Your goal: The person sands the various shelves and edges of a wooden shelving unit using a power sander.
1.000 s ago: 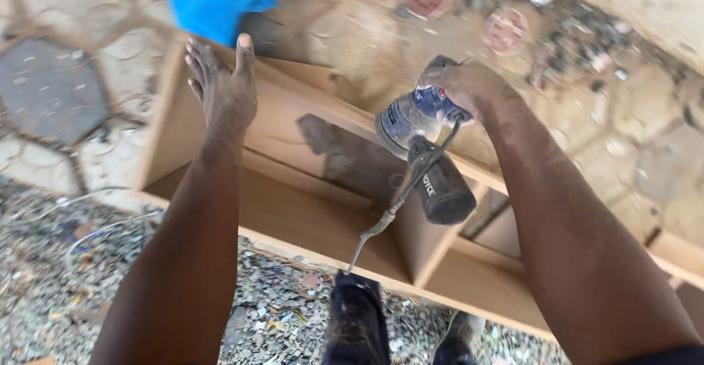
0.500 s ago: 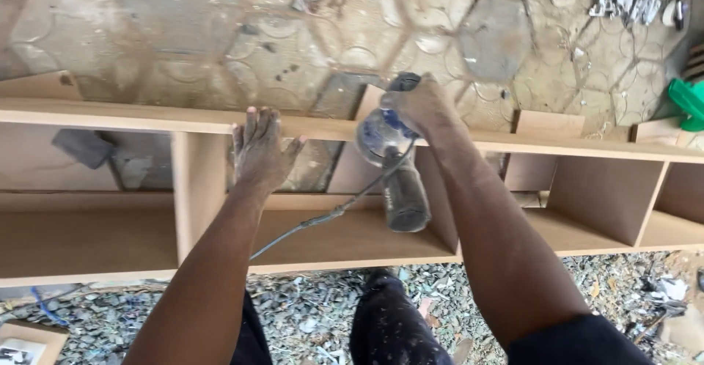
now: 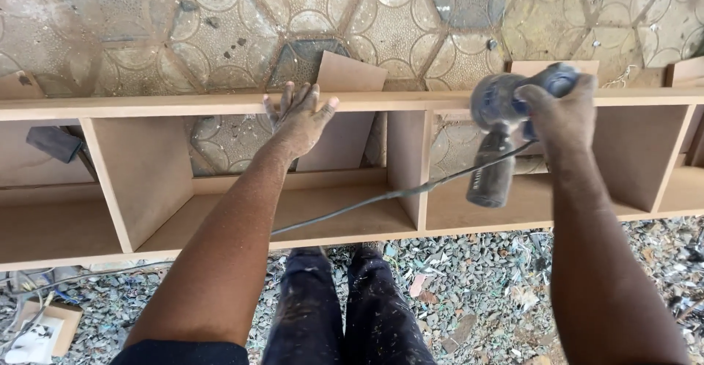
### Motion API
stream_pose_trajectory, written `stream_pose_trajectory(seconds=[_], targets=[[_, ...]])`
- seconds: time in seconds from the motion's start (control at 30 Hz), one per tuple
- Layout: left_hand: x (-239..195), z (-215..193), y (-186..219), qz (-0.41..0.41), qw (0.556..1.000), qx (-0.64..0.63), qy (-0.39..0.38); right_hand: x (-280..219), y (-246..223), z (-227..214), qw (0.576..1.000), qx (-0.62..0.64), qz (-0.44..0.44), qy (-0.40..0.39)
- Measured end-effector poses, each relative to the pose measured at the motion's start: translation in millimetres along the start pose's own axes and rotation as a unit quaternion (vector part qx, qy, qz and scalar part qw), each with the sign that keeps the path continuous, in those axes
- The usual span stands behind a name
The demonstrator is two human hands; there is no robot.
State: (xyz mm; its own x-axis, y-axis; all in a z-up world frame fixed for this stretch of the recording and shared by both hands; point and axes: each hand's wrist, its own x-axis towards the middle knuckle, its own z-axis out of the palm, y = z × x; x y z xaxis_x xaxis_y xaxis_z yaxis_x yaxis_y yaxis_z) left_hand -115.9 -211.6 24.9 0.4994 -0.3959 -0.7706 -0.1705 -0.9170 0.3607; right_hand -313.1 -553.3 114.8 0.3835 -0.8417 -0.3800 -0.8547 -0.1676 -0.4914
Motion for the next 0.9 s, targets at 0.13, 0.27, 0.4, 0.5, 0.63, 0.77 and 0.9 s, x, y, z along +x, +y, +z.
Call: stream_pose_trajectory(seconds=[0.13,0.27,0.4,0.5,0.63,0.77,0.9], targets=[[16,-5,-5,0.02,0.994,-0.099,0.035,-77,-74,44,0.999,0.035,-0.007,-0.018],[-27,-26,-31,-0.02,0.895,-0.361,0.263,-158,-147,105,0.995,0.048,-0.04,-0.078],[-53,-4,-93,0.025,0.824,-0.394,0.406,-233,-194,172,0.978,0.075,0.005,-0.193],[-58,17,-119,0.081,0.756,-0.386,0.522,-250,-212,190,0.974,0.044,0.0,-0.222],[-59,77,-138,0.159,0.765,0.056,0.621,-218,-175,181,0.993,0.009,-0.076,-0.089],[-83,88,-98,0.147,0.775,-0.316,0.527,-168,-137,165,0.965,0.143,-0.217,-0.04],[-107,84,-74,-0.04,0.785,-0.474,0.395,-155,-144,180,0.95,0.178,-0.224,-0.128]])
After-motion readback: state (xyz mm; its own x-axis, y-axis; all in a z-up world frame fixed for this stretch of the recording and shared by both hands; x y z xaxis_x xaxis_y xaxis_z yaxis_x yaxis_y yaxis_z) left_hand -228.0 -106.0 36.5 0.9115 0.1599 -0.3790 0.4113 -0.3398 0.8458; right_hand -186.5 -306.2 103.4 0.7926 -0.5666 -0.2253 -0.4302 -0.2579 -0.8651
